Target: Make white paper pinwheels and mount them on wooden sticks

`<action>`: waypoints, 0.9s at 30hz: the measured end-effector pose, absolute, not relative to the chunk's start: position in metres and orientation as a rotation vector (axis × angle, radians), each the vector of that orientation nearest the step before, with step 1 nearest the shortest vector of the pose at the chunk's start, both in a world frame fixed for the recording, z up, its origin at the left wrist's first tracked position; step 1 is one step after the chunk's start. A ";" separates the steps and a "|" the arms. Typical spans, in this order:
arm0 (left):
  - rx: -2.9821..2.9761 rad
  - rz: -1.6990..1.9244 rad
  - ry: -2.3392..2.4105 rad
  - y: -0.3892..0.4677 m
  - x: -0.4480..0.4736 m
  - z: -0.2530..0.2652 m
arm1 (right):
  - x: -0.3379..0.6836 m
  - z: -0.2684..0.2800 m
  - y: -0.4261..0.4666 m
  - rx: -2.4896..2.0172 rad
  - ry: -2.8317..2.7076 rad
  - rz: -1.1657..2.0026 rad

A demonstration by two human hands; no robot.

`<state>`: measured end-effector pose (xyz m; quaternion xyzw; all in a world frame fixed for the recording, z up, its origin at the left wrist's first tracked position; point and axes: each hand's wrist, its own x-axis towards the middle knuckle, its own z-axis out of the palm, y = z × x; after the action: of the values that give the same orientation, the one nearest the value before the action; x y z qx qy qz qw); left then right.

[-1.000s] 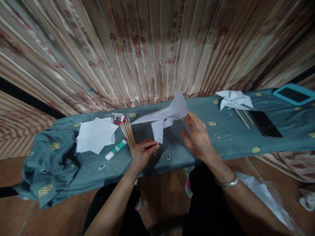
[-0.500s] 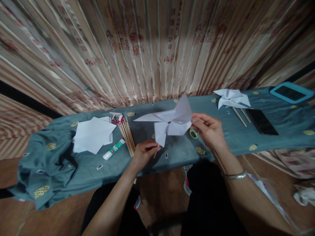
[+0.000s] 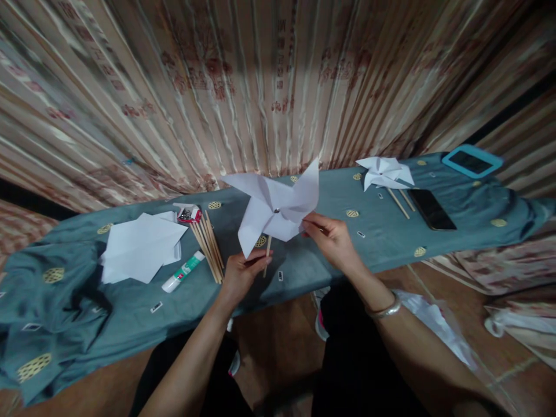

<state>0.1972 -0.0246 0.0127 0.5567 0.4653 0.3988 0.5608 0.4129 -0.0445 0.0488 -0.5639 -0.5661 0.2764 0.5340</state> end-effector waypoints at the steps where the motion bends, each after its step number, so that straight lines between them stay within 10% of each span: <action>1: 1.312 0.956 1.086 -0.024 0.198 0.013 | 0.410 0.049 -0.046 -1.357 -1.436 0.586; 27: 1.372 0.993 1.054 -0.023 0.191 0.011 | 0.396 0.092 -0.076 -1.333 -1.816 -0.314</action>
<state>0.1908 -0.0227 0.0105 0.5778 0.4438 0.4180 0.5427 0.3963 -0.0761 0.0920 -0.5318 -0.7247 -0.1252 0.4200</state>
